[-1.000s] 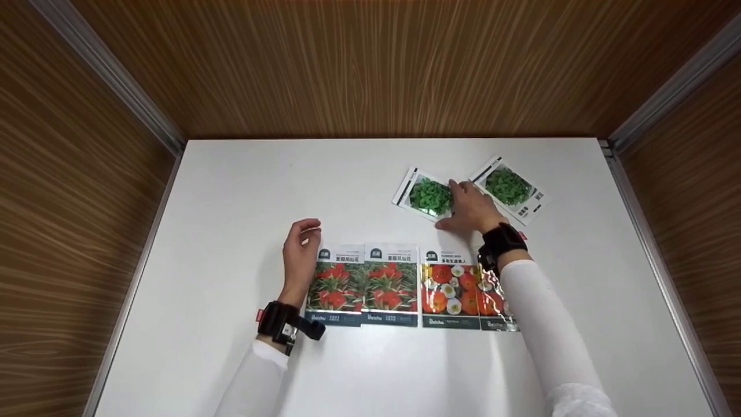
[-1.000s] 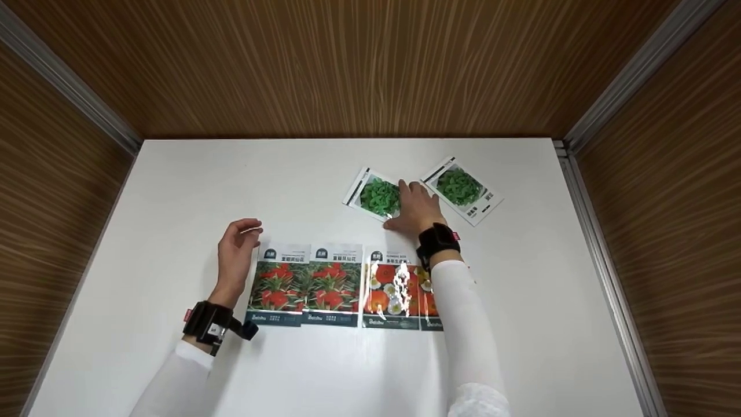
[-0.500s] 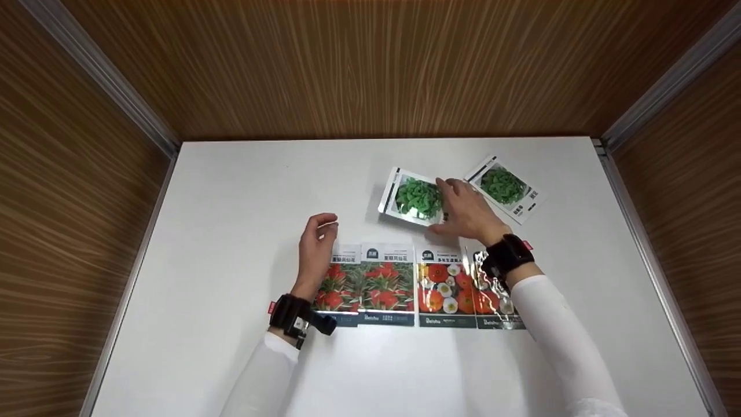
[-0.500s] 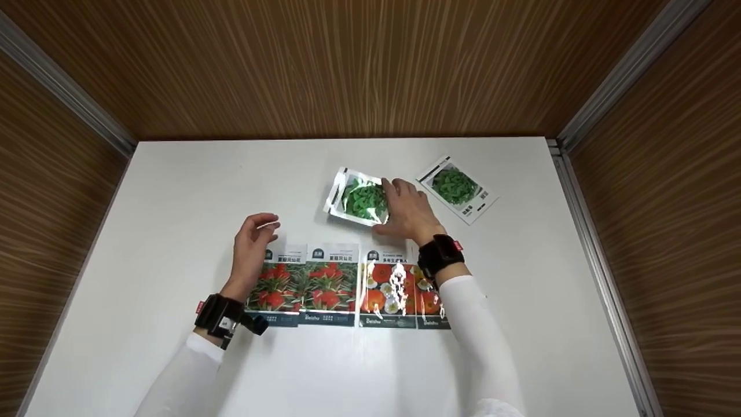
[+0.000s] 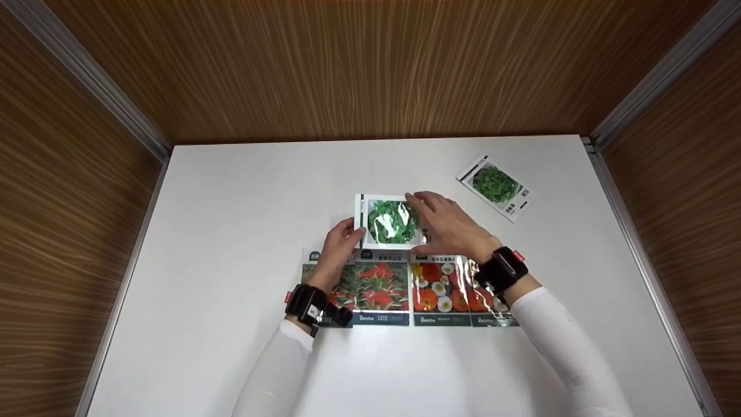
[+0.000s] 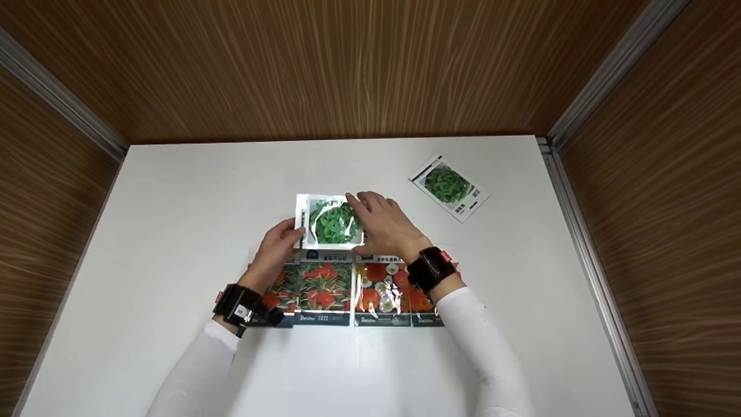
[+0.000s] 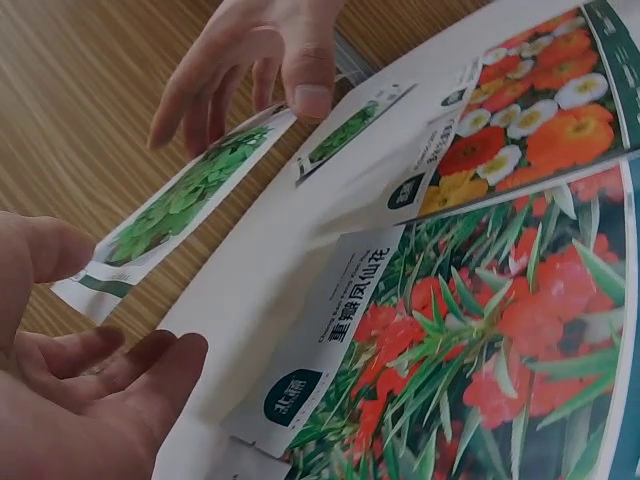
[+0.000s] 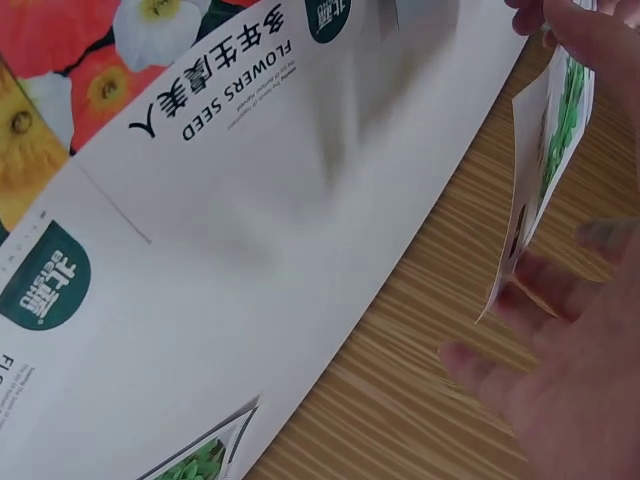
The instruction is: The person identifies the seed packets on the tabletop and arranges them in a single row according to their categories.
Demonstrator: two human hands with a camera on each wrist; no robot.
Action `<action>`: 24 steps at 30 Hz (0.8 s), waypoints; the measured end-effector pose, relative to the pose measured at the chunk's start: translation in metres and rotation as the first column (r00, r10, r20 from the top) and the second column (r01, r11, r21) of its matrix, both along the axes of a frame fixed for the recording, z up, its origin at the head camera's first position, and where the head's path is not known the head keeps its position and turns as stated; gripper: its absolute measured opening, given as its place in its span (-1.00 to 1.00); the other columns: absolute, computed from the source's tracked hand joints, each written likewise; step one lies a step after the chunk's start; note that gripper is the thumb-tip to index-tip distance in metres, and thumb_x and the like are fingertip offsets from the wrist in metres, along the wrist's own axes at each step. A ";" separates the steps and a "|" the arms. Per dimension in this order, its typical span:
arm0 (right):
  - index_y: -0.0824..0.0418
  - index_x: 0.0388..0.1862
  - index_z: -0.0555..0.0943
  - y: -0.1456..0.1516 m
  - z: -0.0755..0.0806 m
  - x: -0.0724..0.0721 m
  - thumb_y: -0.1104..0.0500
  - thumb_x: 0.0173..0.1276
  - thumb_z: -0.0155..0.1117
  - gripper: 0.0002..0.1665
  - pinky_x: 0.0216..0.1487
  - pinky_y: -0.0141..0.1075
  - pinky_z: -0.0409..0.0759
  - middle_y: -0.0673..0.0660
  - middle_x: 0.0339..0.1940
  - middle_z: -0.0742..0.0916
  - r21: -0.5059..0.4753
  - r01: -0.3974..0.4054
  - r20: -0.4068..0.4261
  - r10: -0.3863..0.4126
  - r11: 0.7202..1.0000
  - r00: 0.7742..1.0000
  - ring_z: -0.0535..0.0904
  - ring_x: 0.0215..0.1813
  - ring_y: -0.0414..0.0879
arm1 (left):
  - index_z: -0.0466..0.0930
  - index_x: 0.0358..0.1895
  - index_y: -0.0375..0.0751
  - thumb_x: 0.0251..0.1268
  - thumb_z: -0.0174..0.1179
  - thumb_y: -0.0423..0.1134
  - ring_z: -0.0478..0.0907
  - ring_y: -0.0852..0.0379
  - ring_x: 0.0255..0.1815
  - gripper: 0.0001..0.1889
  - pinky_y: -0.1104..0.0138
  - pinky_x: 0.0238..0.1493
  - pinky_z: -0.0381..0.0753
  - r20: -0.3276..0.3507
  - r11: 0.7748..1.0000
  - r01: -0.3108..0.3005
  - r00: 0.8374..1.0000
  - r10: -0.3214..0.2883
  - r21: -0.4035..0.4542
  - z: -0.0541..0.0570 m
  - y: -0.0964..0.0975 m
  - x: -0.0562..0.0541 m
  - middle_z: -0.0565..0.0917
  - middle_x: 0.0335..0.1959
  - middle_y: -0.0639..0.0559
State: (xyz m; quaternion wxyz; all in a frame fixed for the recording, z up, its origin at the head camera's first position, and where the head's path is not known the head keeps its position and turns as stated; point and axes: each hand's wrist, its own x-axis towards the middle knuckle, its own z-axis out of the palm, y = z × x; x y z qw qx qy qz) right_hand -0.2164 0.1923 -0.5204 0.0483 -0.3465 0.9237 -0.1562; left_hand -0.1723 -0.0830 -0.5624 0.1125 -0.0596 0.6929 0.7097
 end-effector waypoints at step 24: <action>0.34 0.62 0.22 -0.003 -0.014 0.018 -0.12 0.56 0.24 -0.12 0.58 0.12 0.12 0.34 0.61 0.32 -0.413 0.275 -0.027 -0.314 0.868 0.949 0.13 0.65 0.22 | 0.34 0.23 -0.46 0.43 0.00 -0.59 0.64 0.08 -0.10 -0.65 0.36 -0.21 0.64 0.111 0.849 -0.259 0.966 0.234 0.461 -0.003 0.025 0.009 0.63 -0.01 -0.19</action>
